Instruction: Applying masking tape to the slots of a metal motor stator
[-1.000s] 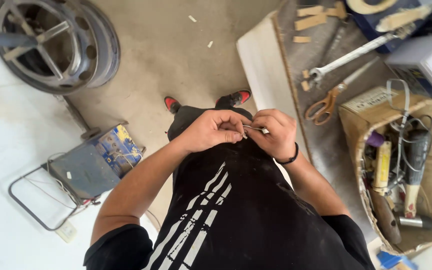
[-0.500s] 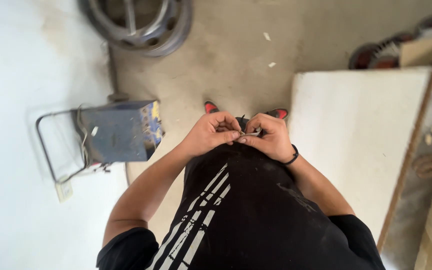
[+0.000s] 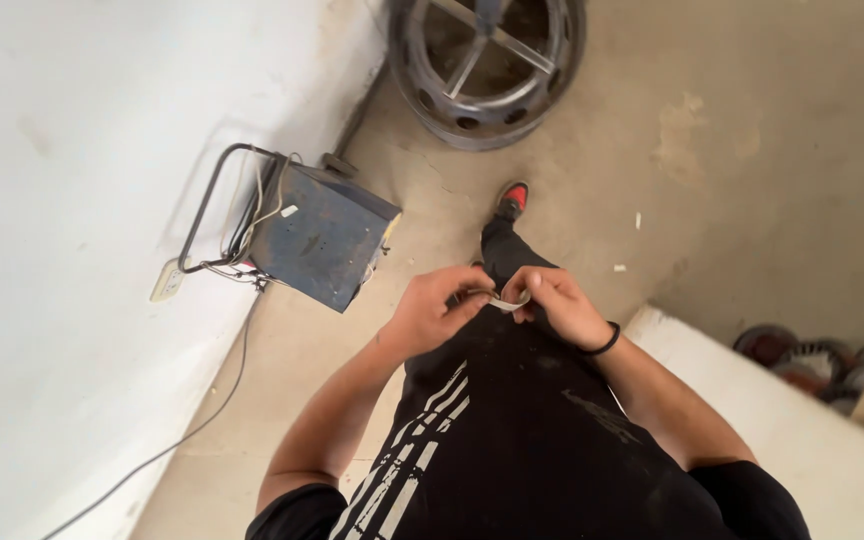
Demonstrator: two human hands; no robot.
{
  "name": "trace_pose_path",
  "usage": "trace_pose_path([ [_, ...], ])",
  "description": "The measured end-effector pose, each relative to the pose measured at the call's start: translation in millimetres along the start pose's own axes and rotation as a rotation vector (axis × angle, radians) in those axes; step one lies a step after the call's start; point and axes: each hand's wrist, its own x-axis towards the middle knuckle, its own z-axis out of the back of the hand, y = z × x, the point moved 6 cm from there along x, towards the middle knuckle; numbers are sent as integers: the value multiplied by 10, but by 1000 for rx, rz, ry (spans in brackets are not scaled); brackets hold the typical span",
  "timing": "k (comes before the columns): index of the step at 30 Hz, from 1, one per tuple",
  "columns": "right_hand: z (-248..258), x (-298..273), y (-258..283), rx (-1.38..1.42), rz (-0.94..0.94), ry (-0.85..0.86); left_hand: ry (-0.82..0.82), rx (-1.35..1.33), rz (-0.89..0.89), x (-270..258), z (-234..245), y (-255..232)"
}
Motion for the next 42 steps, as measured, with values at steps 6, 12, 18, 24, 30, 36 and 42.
trace_pose_path([
  [6, -20, 895, 203, 289, -314, 244, -335, 600, -680, 498, 437, -645],
  [12, 317, 1794, 495, 365, -256, 374, -395, 717, -792, 1262, 926, -905],
  [18, 532, 2367, 761, 336, -252, 339, -367, 704, -923, 1942, 1249, -1071],
  [24, 652, 2693, 795, 228, -165, 213, -175, 574, -1047, 2574, 1663, -929],
  [30, 467, 3056, 1422, 71, 123, -48, 48, 348, -1169, 3178, 2088, -873],
  [36, 224, 3176, 1361, 81, 249, -173, 261, 177, -1215, 3450, 2266, -721],
  [42, 119, 3268, 1294, 131, 369, -278, 348, 103, -1234, 3505, 2242, -689],
])
